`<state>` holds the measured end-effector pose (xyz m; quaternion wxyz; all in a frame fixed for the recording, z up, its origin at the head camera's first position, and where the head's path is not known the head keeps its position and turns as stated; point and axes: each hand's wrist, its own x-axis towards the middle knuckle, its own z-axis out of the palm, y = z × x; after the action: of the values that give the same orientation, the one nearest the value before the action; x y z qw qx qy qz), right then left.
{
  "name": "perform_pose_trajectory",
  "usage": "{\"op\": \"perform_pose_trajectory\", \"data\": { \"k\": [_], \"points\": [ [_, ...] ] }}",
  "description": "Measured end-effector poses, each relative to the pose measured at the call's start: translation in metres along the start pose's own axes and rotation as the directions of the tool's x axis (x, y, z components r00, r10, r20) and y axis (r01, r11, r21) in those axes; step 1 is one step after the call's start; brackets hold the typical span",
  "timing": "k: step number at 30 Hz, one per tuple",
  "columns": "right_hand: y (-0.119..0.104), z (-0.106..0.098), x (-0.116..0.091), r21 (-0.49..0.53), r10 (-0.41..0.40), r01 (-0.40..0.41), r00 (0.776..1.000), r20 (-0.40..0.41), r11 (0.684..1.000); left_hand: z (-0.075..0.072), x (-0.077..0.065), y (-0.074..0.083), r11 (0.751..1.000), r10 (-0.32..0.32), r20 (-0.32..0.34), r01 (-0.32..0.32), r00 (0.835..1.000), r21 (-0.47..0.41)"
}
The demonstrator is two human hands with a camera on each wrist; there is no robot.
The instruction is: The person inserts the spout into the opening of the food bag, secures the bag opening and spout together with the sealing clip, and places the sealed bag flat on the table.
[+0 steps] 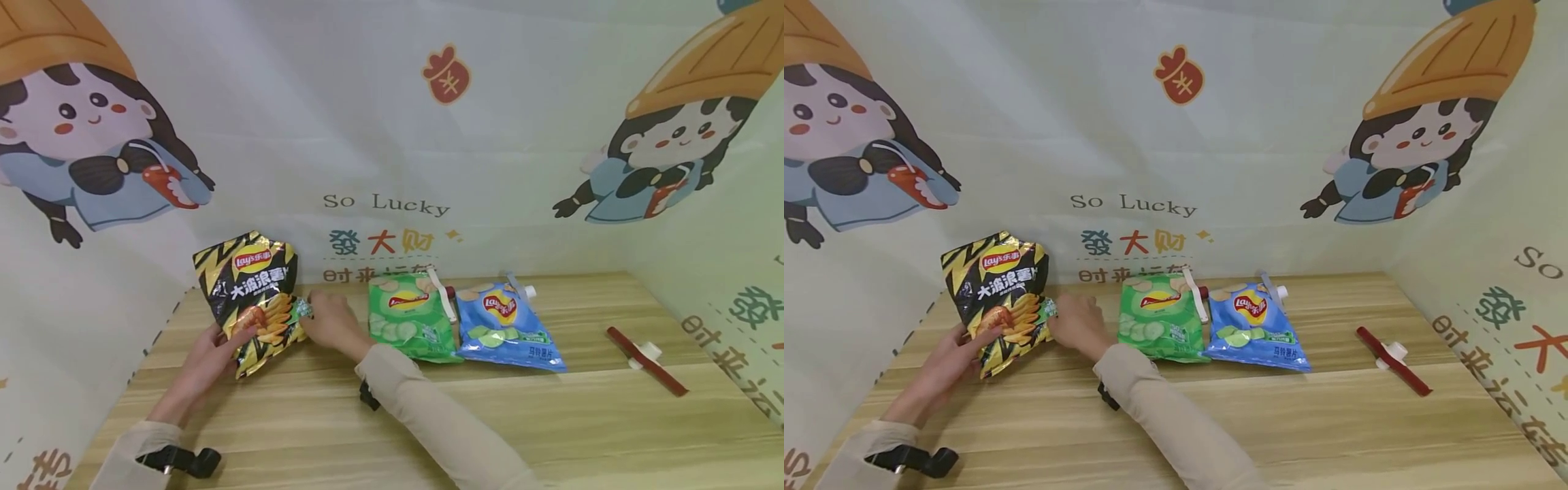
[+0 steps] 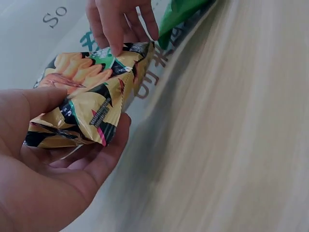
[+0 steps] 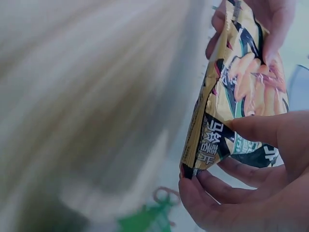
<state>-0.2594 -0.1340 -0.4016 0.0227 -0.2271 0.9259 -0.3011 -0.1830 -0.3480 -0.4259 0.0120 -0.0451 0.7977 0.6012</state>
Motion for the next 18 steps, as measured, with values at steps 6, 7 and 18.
{"op": "perform_pose_trajectory", "data": {
  "k": [6, 7, 18],
  "points": [
    [0.009, -0.033, -0.009, 0.088, -0.067, 0.068, 0.998, -0.02, 0.994, 0.008, -0.004, 0.016, 0.998, 0.034, 0.0, -0.034, 0.999, -0.052],
    [0.011, -0.039, -0.011, 0.103, -0.074, 0.076, 0.997, -0.023, 0.992, 0.01, -0.005, 0.019, 0.998, 0.042, 0.002, -0.041, 0.999, -0.048],
    [0.057, -0.102, -0.052, 0.262, -0.159, 0.127, 0.982, 0.103, 0.957, 0.052, -0.016, 0.054, 0.99, 0.124, 0.107, -0.115, 0.987, -0.083]
  ]
}}
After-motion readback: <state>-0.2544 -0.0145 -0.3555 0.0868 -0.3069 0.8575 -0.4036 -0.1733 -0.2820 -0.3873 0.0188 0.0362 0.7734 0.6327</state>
